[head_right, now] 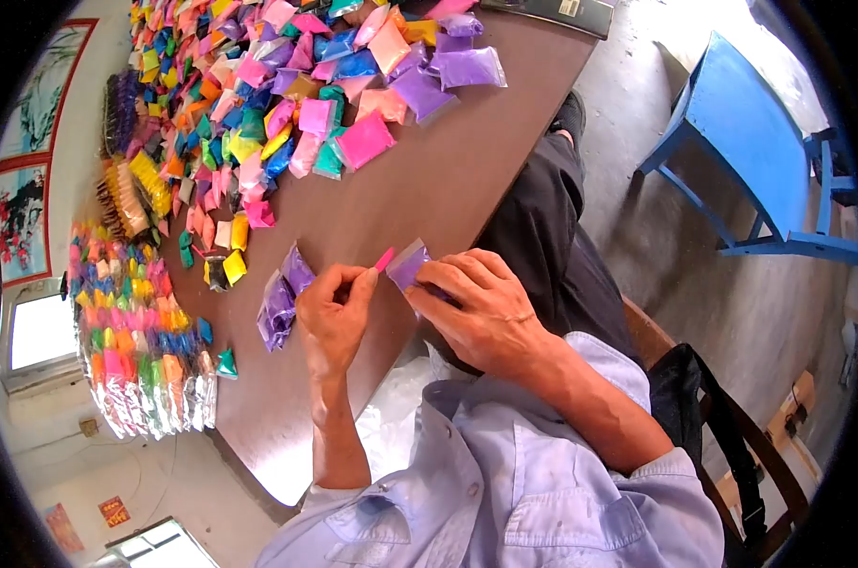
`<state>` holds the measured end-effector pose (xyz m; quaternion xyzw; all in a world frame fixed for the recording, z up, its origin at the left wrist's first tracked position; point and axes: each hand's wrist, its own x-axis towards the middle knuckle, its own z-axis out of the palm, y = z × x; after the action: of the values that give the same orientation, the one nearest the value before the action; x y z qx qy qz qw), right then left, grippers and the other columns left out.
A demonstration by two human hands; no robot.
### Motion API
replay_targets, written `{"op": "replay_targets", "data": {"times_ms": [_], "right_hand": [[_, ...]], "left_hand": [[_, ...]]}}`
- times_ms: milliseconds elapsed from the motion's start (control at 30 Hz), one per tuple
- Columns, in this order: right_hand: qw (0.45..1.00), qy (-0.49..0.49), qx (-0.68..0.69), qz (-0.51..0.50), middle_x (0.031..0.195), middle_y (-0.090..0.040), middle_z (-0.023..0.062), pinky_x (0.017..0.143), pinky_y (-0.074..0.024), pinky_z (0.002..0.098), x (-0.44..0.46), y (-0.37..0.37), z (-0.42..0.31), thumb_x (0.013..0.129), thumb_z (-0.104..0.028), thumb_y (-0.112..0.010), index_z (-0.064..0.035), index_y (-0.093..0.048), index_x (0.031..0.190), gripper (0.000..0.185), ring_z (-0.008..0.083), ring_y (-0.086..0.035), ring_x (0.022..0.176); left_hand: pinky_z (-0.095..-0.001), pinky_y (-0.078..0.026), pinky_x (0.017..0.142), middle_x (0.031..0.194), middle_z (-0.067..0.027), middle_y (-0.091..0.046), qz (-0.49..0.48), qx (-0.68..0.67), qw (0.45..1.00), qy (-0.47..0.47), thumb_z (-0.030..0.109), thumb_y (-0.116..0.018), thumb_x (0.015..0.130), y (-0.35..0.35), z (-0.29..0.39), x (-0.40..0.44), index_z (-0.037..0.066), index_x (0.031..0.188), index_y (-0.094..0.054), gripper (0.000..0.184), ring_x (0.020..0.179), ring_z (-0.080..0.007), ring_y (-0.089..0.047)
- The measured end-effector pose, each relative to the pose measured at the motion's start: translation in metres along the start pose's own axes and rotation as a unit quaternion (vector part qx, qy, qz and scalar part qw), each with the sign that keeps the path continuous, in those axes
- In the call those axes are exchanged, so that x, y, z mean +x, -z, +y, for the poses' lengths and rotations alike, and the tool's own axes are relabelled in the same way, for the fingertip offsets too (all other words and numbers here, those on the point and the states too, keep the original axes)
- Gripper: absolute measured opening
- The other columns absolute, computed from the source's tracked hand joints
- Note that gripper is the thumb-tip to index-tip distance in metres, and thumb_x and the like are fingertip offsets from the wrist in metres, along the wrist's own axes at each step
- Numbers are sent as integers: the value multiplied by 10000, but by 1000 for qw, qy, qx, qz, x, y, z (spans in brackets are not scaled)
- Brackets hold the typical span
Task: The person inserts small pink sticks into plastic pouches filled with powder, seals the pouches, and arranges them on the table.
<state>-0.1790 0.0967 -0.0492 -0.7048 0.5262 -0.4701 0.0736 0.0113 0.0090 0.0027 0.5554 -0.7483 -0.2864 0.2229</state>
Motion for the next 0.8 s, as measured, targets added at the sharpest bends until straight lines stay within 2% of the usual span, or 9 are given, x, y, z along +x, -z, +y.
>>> {"op": "replay_targets", "data": {"times_ms": [67, 200, 267, 367, 467, 667, 733, 800], "right_hand": [[1000, 0, -2, 29, 1152, -673, 72, 957, -519, 413, -3, -4, 1, 792, -90, -759, -68, -732, 1087, 297, 247, -674, 1038], [1000, 3, -5, 28, 1156, -680, 69, 940, -515, 414, -3, -1, 1, 797, -95, -763, -64, -733, 1083, 289, 244, -676, 1027], [1000, -5, -5, 26, 1170, -681, 57, 922, -509, 413, -3, -1, 2, 797, -100, -779, -74, -735, 1077, 285, 241, -676, 1029], [999, -12, -8, 32, 1141, -710, 48, 925, -514, 414, -2, -2, -2, 779, -94, -838, -101, -760, 1042, 274, 251, -688, 1032], [999, -21, -12, 28, 1144, -706, 43, 924, -512, 415, -1, -2, -3, 771, -95, -842, -105, -761, 1045, 286, 249, -686, 1035], [999, -19, -10, 24, 1164, -676, 44, 919, -497, 408, -4, -3, -1, 784, -115, -817, -98, -743, 1079, 305, 245, -668, 1048], [1000, -16, -11, 23, 1160, -674, 46, 918, -497, 407, -4, -4, 0, 785, -117, -817, -98, -743, 1083, 308, 247, -667, 1046], [1000, -11, -11, 20, 1156, -671, 48, 917, -497, 406, -4, -4, -1, 786, -119, -818, -98, -743, 1086, 310, 249, -666, 1044]], "left_hand": [[-314, -487, 591, 737, -93, -693, 8, -13, 1000, -3, 76, -777, 933, 3, 7, -5, -13, 889, -717, 115, 624, -157, -625], [-324, -496, 598, 742, -96, -691, 4, -66, 998, -1, 82, -778, 935, -7, 18, -21, -9, 889, -715, 120, 633, -172, -639], [-330, -507, 610, 764, -102, -702, 7, -27, 998, -54, 89, -778, 939, -16, 11, -23, -2, 905, -721, 113, 645, -186, -652], [-329, -506, 609, 776, -103, -707, 31, -1, 999, -24, 93, -776, 945, -16, 3, -11, 0, 913, -720, 114, 642, -183, -644], [-331, -505, 608, 775, -103, -706, 47, 4, 999, -16, 99, -771, 953, -8, 2, -7, -6, 911, -715, 126, 637, -175, -634], [-333, -519, 621, 787, -115, -713, 5, -52, 999, -13, 115, -776, 957, -12, 7, -28, 0, 918, -723, 133, 675, -199, -677], [-337, -528, 630, 800, -122, -719, 30, -9, 999, -40, 126, -777, 959, -18, 2, -28, 11, 922, -730, 130, 691, -217, -695], [-340, -530, 630, 809, -125, -722, 40, -1, 999, -22, 126, -776, 959, -17, -2, -20, 11, 927, -728, 129, 683, -218, -692]]}}
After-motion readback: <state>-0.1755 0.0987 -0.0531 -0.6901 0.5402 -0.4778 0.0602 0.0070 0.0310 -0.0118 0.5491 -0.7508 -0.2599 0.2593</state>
